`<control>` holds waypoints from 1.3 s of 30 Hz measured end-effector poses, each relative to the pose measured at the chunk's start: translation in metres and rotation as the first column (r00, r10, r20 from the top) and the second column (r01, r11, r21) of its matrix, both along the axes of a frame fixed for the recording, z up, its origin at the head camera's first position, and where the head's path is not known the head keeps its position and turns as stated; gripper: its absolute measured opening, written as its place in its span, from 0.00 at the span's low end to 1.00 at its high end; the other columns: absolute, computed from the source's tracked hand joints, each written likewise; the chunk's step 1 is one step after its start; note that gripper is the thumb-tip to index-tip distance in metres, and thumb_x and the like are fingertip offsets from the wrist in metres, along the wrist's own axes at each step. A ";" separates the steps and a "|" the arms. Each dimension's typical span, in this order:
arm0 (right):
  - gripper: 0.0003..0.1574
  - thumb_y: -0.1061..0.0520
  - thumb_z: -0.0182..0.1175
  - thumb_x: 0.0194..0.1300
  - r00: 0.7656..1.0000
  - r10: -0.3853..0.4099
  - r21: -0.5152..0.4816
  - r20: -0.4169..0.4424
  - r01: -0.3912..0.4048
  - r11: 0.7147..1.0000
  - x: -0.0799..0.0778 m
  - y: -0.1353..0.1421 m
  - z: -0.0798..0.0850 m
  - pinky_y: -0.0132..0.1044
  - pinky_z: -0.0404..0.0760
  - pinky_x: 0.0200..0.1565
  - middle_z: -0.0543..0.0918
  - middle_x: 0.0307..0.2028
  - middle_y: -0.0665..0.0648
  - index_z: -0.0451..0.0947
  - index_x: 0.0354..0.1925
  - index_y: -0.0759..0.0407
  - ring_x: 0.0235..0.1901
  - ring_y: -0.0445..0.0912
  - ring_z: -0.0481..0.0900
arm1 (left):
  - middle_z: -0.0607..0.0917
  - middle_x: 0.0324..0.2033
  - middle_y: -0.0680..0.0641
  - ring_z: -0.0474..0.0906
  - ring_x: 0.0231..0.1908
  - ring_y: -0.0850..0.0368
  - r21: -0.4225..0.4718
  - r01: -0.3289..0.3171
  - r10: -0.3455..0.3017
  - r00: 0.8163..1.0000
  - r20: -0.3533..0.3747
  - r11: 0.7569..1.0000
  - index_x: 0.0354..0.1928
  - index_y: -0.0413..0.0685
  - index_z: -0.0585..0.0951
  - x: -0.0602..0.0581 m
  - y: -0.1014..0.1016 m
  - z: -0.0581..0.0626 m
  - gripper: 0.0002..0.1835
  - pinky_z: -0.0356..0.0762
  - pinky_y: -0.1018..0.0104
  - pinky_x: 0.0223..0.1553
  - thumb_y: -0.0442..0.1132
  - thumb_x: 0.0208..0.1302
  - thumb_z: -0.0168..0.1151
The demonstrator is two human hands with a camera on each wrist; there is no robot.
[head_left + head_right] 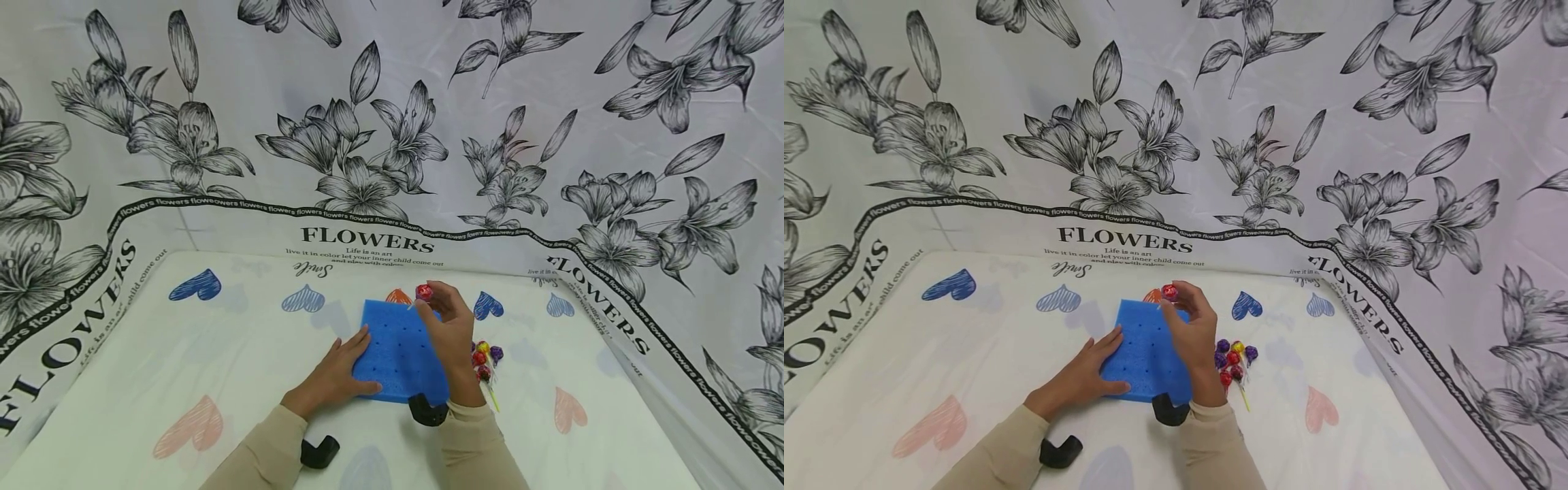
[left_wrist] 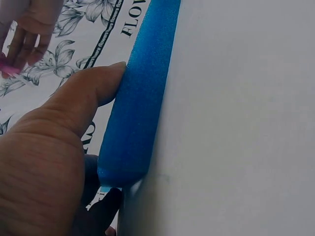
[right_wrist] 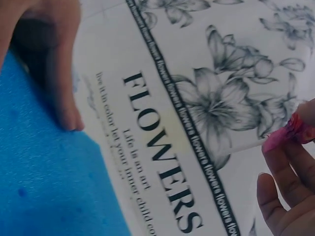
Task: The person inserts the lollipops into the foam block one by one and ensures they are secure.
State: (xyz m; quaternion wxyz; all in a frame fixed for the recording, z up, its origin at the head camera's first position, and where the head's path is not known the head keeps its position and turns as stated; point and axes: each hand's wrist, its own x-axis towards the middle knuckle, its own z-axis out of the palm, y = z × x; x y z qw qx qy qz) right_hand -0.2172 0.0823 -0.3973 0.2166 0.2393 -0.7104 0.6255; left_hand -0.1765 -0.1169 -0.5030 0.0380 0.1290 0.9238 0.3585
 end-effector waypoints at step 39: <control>0.18 0.70 0.62 0.63 0.982 0.032 0.165 0.186 -0.063 0.984 -0.022 -0.029 -0.055 0.51 0.81 0.45 0.82 0.43 0.69 0.75 0.51 0.74 0.42 0.59 0.82 | 0.53 0.74 0.47 0.50 0.71 0.44 -0.013 0.036 -0.036 0.999 -0.027 0.999 0.73 0.39 0.59 -0.003 -0.001 -0.003 0.53 0.38 0.47 0.69 0.60 0.52 0.70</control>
